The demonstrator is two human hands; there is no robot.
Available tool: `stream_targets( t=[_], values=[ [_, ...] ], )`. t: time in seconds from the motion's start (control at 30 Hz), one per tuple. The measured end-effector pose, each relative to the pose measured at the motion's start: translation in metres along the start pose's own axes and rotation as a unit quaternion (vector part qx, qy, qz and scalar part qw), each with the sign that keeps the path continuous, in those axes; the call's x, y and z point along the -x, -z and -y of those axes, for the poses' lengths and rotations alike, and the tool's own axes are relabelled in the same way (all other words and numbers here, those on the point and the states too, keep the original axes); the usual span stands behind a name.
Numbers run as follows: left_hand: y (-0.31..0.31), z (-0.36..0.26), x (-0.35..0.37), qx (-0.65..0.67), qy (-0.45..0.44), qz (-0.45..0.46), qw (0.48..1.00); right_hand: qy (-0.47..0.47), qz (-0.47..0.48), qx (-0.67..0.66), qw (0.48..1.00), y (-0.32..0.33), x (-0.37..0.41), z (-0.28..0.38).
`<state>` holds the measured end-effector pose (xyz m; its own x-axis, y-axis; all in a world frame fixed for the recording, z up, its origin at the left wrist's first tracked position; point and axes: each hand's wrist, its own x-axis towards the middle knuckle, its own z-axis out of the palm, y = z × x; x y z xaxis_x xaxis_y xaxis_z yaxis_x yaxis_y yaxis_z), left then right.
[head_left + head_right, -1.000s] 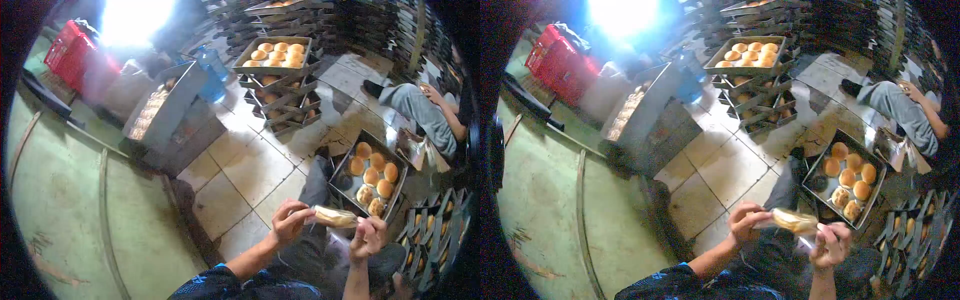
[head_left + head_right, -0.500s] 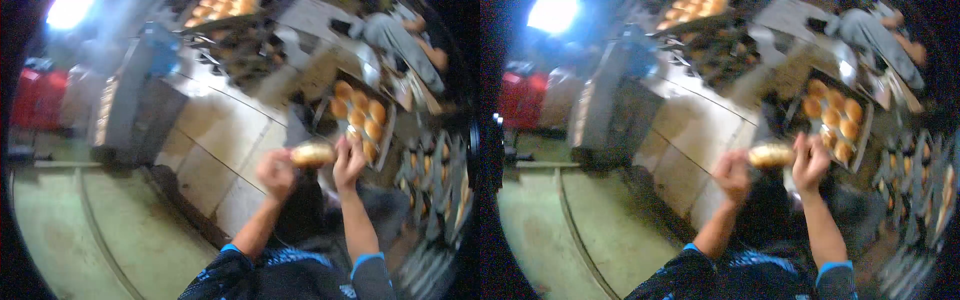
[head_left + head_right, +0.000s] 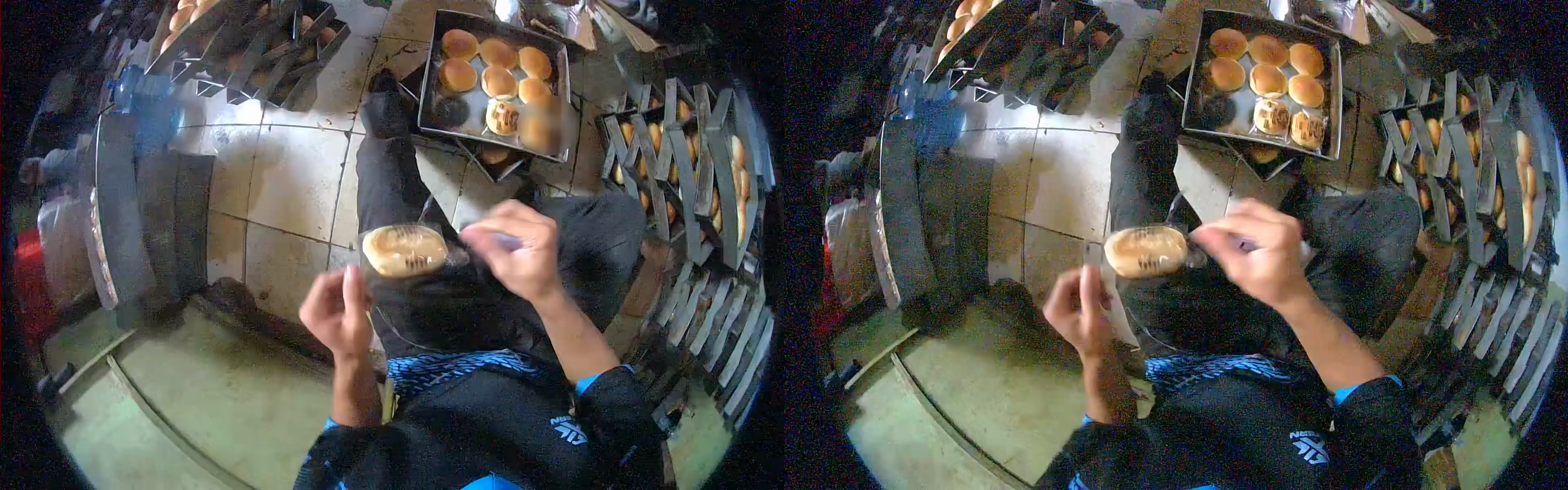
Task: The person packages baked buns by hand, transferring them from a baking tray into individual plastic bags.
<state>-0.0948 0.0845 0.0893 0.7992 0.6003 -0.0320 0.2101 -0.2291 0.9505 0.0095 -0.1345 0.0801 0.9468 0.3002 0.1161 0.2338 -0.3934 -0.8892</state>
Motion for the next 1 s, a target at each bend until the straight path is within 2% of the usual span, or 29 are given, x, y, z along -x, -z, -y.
stream_targets(
  t=[0.03, 0.1, 0.17, 0.2, 0.27, 0.3, 0.33, 0.37, 0.4, 0.43, 0.47, 0.5, 0.53, 0.57, 0.63, 0.7, 0.77, 0.83, 0.87, 0.9, 0.97, 1.0],
  values=[
    [-0.006, -0.006, -0.016, 0.014, 0.007, 0.014, 1.000, 0.120, 0.040, -0.023, 0.992, -0.006, -0.014, 0.011],
    [-0.018, -0.007, -0.047, 0.015, 0.051, 0.059, 0.997, 0.156, 0.093, 0.004, 0.983, -0.029, -0.031, 0.014],
    [-0.032, -0.019, -0.065, 0.070, 0.066, 0.049, 0.994, 0.041, 0.222, -0.058, 0.973, -0.032, -0.045, -0.009],
    [-0.030, -0.015, -0.070, 0.088, 0.084, 0.043, 0.992, 0.004, 0.180, -0.061, 0.982, -0.029, -0.051, -0.021],
    [-0.025, -0.004, -0.073, 0.081, 0.053, 0.027, 0.995, -0.100, 0.086, -0.117, 0.984, -0.031, -0.062, -0.064],
    [-0.027, 0.006, -0.073, 0.073, 0.037, 0.009, 0.997, -0.208, 0.062, -0.195, 0.957, -0.028, -0.071, -0.082],
    [-0.033, 0.002, -0.070, 0.078, 0.047, 0.023, 0.996, -0.303, -0.010, -0.289, 0.908, -0.033, -0.081, -0.098],
    [-0.045, -0.001, -0.066, 0.093, 0.043, 0.036, 0.994, -0.327, -0.046, -0.260, 0.907, -0.034, -0.093, -0.122],
    [-0.059, -0.006, -0.059, 0.082, 0.019, 0.070, 0.994, -0.349, -0.064, -0.303, 0.885, -0.035, -0.106, -0.140],
    [-0.073, -0.022, -0.051, 0.088, 0.060, 0.129, 0.986, -0.338, -0.052, -0.253, 0.905, -0.035, -0.113, -0.173],
    [-0.088, -0.017, -0.046, 0.026, -0.046, 0.186, 0.981, -0.328, -0.031, -0.070, 0.941, -0.031, -0.115, -0.192],
    [-0.109, -0.010, -0.041, 0.023, -0.136, 0.225, 0.965, -0.217, 0.040, 0.240, 0.945, -0.021, -0.113, -0.227],
    [-0.127, -0.008, -0.035, 0.007, -0.204, 0.265, 0.942, -0.184, 0.076, 0.263, 0.944, -0.012, -0.102, -0.239],
    [-0.144, -0.001, -0.027, -0.049, -0.230, 0.309, 0.921, -0.151, 0.111, 0.286, 0.940, -0.008, -0.090, -0.241],
    [-0.161, 0.043, -0.003, -0.148, -0.218, 0.374, 0.889, -0.285, 0.254, 0.137, 0.914, 0.016, -0.065, -0.196],
    [-0.156, 0.054, 0.000, -0.131, -0.188, 0.456, 0.860, -0.241, 0.274, 0.053, 0.930, 0.043, -0.034, -0.155],
    [-0.148, 0.044, -0.002, -0.120, -0.239, 0.446, 0.854, -0.109, 0.253, -0.063, 0.959, 0.070, 0.008, -0.137],
    [-0.150, 0.049, 0.000, -0.119, -0.235, 0.457, 0.850, -0.062, 0.212, -0.010, 0.975, 0.080, 0.033, -0.084],
    [-0.152, 0.047, 0.003, -0.120, -0.247, 0.442, 0.854, -0.087, 0.210, 0.031, 0.973, 0.080, 0.044, -0.075],
    [-0.158, 0.046, 0.006, -0.165, -0.230, 0.439, 0.853, -0.118, 0.146, 0.038, 0.981, 0.071, 0.060, -0.082],
    [-0.169, 0.044, 0.012, -0.256, -0.200, 0.425, 0.845, -0.139, 0.105, 0.052, 0.983, 0.068, 0.064, -0.071],
    [-0.169, 0.037, 0.012, -0.251, -0.204, 0.414, 0.851, -0.042, 0.047, 0.110, 0.992, 0.069, 0.064, -0.072]
  ],
)
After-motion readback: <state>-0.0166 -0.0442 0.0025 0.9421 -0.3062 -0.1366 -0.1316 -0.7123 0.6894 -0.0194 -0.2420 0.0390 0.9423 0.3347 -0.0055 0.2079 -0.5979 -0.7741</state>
